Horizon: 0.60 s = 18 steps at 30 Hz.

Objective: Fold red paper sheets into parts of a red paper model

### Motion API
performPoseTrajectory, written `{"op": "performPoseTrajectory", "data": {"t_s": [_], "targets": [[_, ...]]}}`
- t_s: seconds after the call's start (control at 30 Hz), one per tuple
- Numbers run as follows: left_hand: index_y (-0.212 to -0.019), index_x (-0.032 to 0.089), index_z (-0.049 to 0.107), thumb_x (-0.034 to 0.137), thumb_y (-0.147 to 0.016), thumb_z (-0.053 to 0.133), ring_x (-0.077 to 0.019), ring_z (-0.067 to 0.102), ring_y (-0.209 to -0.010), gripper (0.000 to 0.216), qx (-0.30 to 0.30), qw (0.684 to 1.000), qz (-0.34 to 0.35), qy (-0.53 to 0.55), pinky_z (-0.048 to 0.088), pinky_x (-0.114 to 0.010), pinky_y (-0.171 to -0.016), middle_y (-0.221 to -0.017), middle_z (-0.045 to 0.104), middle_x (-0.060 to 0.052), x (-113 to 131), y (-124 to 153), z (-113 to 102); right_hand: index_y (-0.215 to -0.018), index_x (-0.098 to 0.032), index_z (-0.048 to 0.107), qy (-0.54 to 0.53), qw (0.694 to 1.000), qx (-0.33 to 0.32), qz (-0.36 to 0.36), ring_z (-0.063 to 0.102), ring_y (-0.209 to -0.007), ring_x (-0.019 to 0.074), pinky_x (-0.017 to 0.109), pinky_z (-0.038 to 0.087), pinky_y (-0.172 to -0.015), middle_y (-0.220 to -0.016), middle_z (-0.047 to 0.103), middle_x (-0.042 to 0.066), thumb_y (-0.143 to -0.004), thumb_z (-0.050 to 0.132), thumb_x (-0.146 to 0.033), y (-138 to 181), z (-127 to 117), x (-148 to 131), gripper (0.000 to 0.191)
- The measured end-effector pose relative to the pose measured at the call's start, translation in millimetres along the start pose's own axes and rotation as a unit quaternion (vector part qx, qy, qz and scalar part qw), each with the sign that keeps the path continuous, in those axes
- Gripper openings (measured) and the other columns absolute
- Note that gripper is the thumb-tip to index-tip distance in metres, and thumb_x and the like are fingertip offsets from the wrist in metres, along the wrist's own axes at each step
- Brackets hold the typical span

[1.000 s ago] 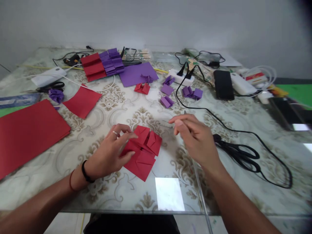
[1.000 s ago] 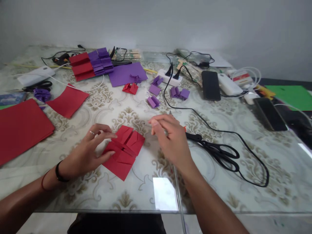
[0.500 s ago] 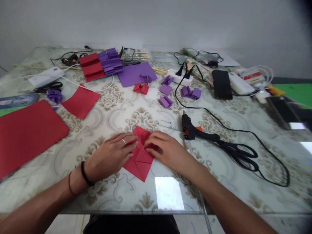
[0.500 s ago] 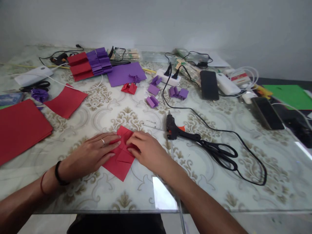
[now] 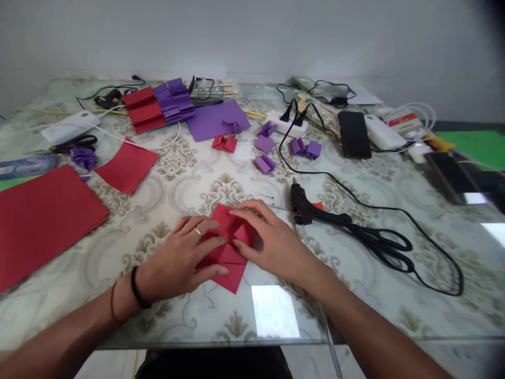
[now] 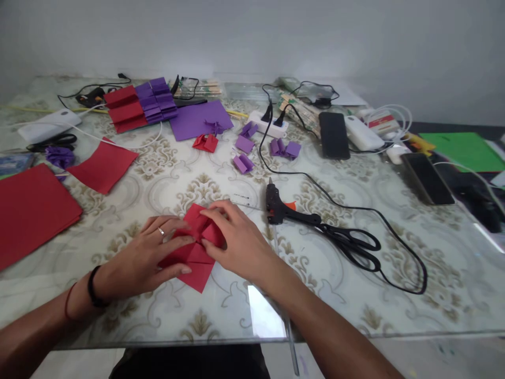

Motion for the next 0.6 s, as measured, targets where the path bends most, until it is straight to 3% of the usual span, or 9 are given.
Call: {"op": "performPoseTrajectory", "data": {"t_s": [0.17,0.33,0.47,0.6], "targets": [[-0.139,0.025,0.06,0.054,-0.095,0.07,-0.0418,0.05,-0.126,0.054,-0.014,1.0,0.006,-0.023,0.045,-0.065,-0.101,-0.144,0.048,-0.019,4.7,1.1,0.0,-0.133,-0.021,0.061,-0.011,0.998,0.053,0.028,0.063,-0.127,0.0292,0.049,0.052,-0.111,-0.137,0.058,0.013,-0.094,0.062,-0.022,-1.5,-6.2,-1.9,0.039],[-0.129,0.022,0.062,0.03,-0.086,0.078,-0.0418,0.047,-0.128,0.047,-0.015,1.0,0.002,-0.02,0.041,-0.065,-0.104,-0.146,0.045,-0.02,9.7,3.4,-2.2,-0.131,-0.019,0.062,-0.013,0.995,0.099,0.012,0.062,-0.126,0.0281,0.048,0.05,-0.112,-0.132,0.059,0.013,-0.097,0.061,-0.023,-1.5,-8.7,-1.8,0.035],[-0.114,0.019,0.062,0.019,-0.087,0.072,-0.0368,0.051,-0.122,0.028,0.007,1.0,0.014,-0.012,0.039,-0.059,-0.106,-0.132,0.057,-0.015,13.5,3.8,-6.4,-0.128,-0.02,0.064,-0.02,0.989,0.146,0.02,0.064,-0.118,0.0262,0.045,0.053,-0.105,-0.123,0.062,0.011,-0.1,0.06,-0.025,-1.5,-14.3,-2.3,0.029],[-0.1,0.019,0.058,0.019,-0.093,0.068,-0.0302,0.058,-0.116,0.012,0.024,0.999,0.032,0.01,0.035,-0.054,-0.111,-0.109,0.068,-0.007,15.3,2.4,-15.7,-0.122,-0.022,0.067,-0.065,0.982,0.167,0.056,0.069,-0.099,0.0206,0.036,0.059,-0.087,-0.116,0.067,0.007,-0.101,0.059,-0.027,-3.1,-19.7,2.3,0.023]]}}
Point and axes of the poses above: each hand's wrist, its own y-axis away from the middle knuckle, its own z-axis out of the palm, x = y × z, the point moved 2 cm from there along -y, towards the middle knuckle
